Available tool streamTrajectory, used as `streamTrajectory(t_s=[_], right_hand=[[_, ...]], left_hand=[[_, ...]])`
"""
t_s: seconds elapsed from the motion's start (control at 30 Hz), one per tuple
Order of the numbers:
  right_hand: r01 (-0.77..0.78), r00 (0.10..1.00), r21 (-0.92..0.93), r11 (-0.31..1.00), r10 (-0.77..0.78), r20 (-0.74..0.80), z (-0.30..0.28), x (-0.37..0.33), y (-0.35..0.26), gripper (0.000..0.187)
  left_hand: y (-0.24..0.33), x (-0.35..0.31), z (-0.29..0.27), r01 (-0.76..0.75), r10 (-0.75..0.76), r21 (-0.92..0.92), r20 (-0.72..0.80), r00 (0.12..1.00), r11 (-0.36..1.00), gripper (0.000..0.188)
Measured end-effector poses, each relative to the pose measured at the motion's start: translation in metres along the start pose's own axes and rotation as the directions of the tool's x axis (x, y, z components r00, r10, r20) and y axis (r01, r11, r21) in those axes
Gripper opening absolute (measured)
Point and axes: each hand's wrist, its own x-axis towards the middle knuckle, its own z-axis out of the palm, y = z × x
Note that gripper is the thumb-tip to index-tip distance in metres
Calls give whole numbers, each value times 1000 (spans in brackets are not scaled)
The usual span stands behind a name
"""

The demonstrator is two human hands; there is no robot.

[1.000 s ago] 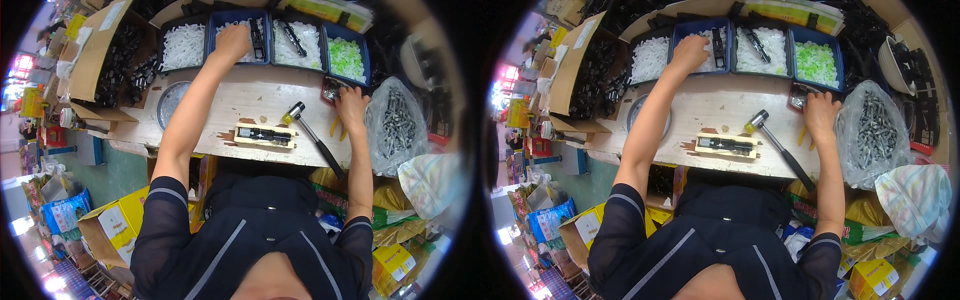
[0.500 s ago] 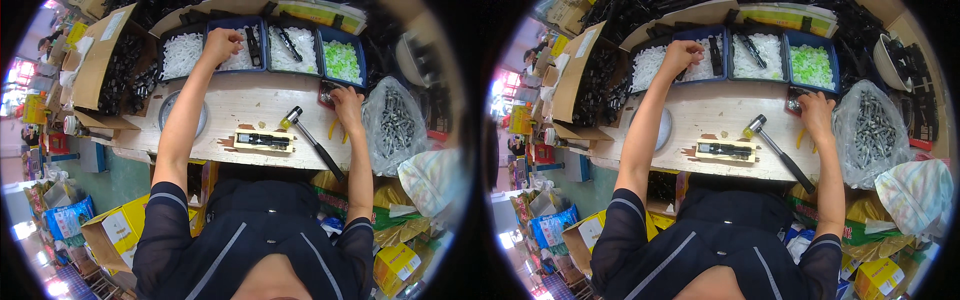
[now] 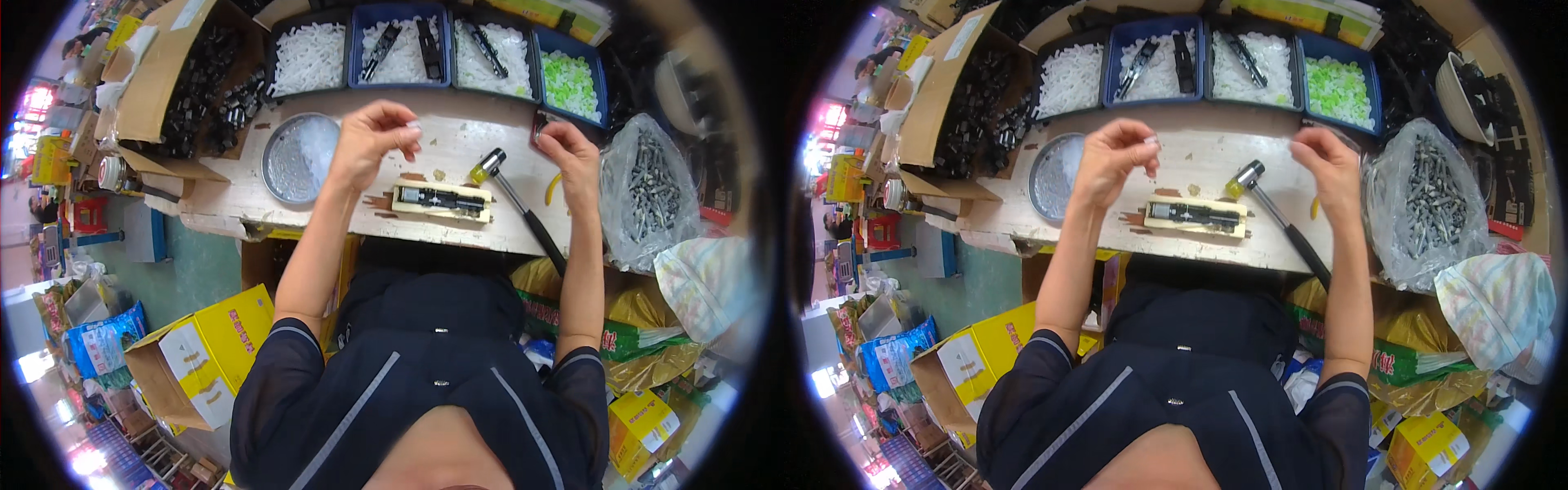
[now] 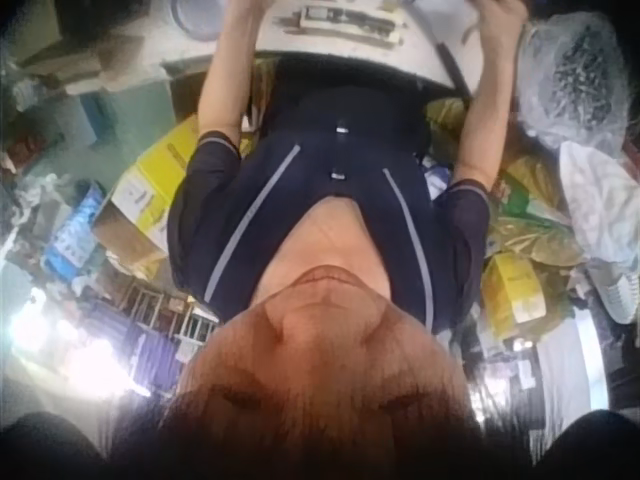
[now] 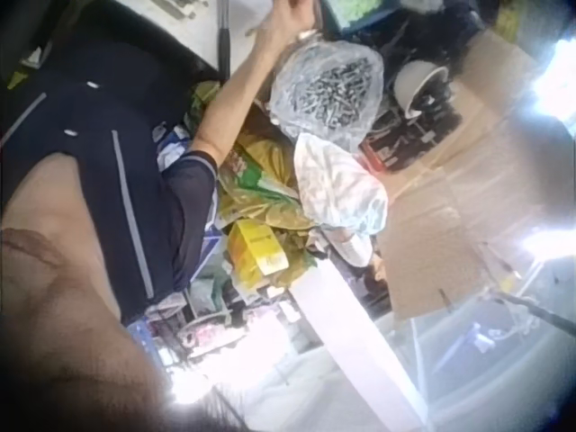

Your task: Assemble small plastic components using a wooden jig and a hammer.

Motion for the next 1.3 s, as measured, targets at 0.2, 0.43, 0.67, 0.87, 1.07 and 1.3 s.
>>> streamTrajectory(t_s=[0.2,0.43,0.67,0.87,1.07,1.3], right_hand=[[64,939,156,986,-112,324,84,-28,-11,8],[-105,908,174,979,23,418,102,-37,-4,16],[-67,893,12,998,55,446,100,-35,-9,19],[-95,903,24,995,75,424,101,-37,-15,17],[-18,905,-93,996,55,422,109,-42,-5,14],[529,844,-260,807,-472,255,113,-53,-3,6]], left_hand=[[-28,-53,21,94,-91,-74,39,995,993,15],[-23,-63,24,104,-101,-42,72,992,994,30],[-26,-63,22,103,-103,-3,77,992,995,32],[-24,-63,21,81,-83,27,77,994,996,33],[-25,-65,21,39,-40,13,39,998,999,31],[-40,-72,14,22,-31,-222,-37,999,975,20]])
